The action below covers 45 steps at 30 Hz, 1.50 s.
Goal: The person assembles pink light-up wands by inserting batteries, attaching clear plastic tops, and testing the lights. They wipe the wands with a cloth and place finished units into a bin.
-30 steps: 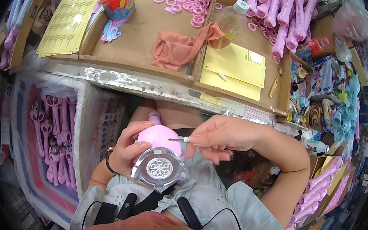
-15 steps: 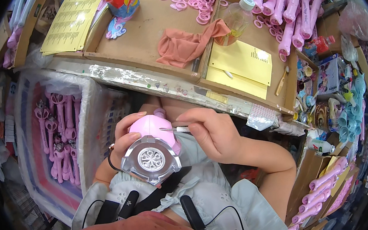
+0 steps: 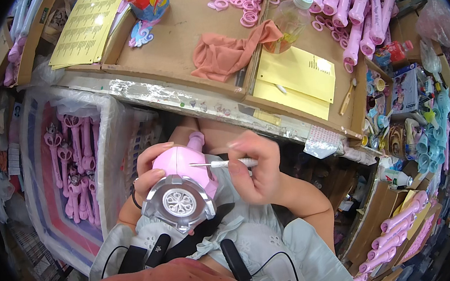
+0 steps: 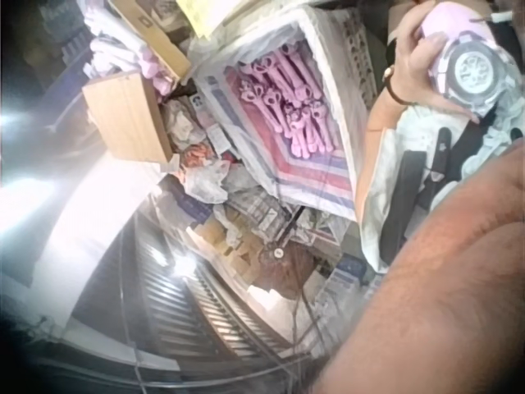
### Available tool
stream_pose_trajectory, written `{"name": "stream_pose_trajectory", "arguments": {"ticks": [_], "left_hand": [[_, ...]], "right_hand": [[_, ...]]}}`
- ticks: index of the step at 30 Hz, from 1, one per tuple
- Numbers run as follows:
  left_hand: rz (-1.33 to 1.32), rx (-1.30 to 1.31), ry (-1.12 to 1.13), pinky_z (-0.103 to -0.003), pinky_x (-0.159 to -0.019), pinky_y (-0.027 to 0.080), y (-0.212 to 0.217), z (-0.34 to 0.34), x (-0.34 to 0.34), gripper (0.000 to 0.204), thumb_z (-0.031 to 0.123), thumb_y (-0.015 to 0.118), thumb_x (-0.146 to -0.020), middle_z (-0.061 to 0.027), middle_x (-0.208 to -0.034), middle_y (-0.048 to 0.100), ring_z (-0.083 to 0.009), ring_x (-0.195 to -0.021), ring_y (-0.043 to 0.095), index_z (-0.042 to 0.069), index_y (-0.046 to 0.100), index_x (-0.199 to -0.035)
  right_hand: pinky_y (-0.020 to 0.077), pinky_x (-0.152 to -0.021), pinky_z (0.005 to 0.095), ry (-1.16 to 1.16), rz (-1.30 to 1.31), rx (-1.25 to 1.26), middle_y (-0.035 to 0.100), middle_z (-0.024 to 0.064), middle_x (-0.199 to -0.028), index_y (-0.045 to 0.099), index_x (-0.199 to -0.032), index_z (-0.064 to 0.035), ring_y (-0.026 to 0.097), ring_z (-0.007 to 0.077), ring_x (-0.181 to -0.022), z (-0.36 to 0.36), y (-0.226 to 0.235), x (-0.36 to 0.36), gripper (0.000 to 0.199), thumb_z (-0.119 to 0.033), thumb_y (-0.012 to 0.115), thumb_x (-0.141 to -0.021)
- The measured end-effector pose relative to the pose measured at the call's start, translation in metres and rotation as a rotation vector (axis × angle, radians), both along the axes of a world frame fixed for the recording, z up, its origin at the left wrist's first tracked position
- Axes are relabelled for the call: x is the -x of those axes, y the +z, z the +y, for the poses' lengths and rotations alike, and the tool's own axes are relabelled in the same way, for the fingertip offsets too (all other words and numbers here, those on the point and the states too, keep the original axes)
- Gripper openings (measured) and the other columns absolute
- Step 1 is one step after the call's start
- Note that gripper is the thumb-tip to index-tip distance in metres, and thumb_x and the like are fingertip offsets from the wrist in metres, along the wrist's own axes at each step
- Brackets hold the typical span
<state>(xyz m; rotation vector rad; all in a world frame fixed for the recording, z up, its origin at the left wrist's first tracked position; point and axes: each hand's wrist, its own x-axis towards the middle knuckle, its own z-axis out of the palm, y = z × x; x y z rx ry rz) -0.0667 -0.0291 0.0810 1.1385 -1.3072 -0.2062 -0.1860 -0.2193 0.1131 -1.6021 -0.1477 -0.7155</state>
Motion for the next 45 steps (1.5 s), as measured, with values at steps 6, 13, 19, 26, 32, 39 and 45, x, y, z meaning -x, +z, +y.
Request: {"name": "stream_pose_trajectory", "arguments": {"ticks": [6,13,19,26,32,39,45], "left_hand": [[-0.086,-0.09,0.091,-0.041,-0.084,0.052,0.001,0.0,0.001,0.095,0.031,0.088,-0.057,-0.0298,-0.127,0.036,-0.0367,-0.105,0.054,0.017,0.029,-0.13],[-0.024,-0.114,0.111,-0.043,-0.088,0.053,0.005,0.002,0.002,0.097,0.031,0.089,-0.057,-0.0294,-0.126,0.035,-0.0396,-0.108,0.055,0.02,0.026,-0.13],[-0.07,-0.11,0.116,-0.044,-0.089,0.053,0.0,0.0,0.001,0.094,0.026,0.088,-0.059,-0.0275,-0.128,0.033,-0.0406,-0.111,0.053,0.02,0.026,-0.13],[0.025,-0.078,0.096,-0.044,-0.089,0.053,-0.002,-0.002,0.006,0.089,0.021,0.086,-0.061,-0.0278,-0.129,0.031,-0.0412,-0.114,0.052,0.019,0.027,-0.129],[0.044,0.033,0.069,-0.049,-0.097,0.046,0.004,-0.009,-0.001,0.084,0.025,0.088,-0.059,-0.0284,-0.137,0.026,-0.0444,-0.123,0.044,0.016,0.034,-0.123],[0.182,0.033,-0.226,-0.044,-0.095,0.042,0.01,-0.009,-0.008,0.095,0.034,0.09,-0.057,-0.0339,-0.13,0.04,-0.0422,-0.121,0.046,0.01,0.036,-0.131],[0.197,-0.044,-0.172,-0.044,-0.095,0.043,-0.001,-0.011,-0.027,0.084,0.044,0.081,-0.064,-0.0287,-0.128,0.044,-0.038,-0.115,0.051,0.004,0.045,-0.127]], "right_hand": [[0.0393,-0.063,0.0243,0.035,0.228,-0.124,0.051,0.01,-0.096,0.038,-0.123,0.003,0.044,0.0095,-0.067,-0.005,0.002,0.008,0.033,-0.005,0.047,-0.092],[0.0416,-0.072,0.0238,0.171,0.099,-0.13,0.054,0.0112,-0.11,0.038,-0.128,0.004,0.05,0.0101,-0.078,-0.005,-0.004,0.0,0.038,-0.006,0.048,-0.092],[0.0373,-0.061,0.0239,-0.009,0.317,-0.087,0.047,0.0052,-0.082,0.039,-0.123,0.0019,0.043,0.0105,-0.066,-0.001,0.007,0.006,0.035,-0.011,0.048,-0.093],[0.0381,-0.068,0.0215,0.151,0.235,-0.239,0.049,0.0056,-0.097,0.042,-0.123,0.0037,0.045,0.0078,-0.074,-0.007,0.008,-0.001,0.034,0.002,0.049,-0.09],[0.0392,-0.069,0.0231,0.187,0.311,-0.18,0.05,0.0069,-0.101,0.039,-0.122,0.0026,0.046,0.008,-0.075,-0.006,0.014,0.002,0.033,0.003,0.046,-0.09],[0.0369,-0.068,0.022,0.278,0.217,-0.296,0.049,0.0042,-0.093,0.041,-0.12,0.0009,0.042,0.0069,-0.073,-0.001,0.007,-0.001,0.03,0.002,0.047,-0.091],[0.0348,-0.067,0.0201,0.087,0.318,-0.249,0.047,0.0015,-0.085,0.043,-0.12,0.0002,0.041,0.0068,-0.073,-0.013,0.016,-0.004,0.03,-0.003,0.049,-0.091]]}}
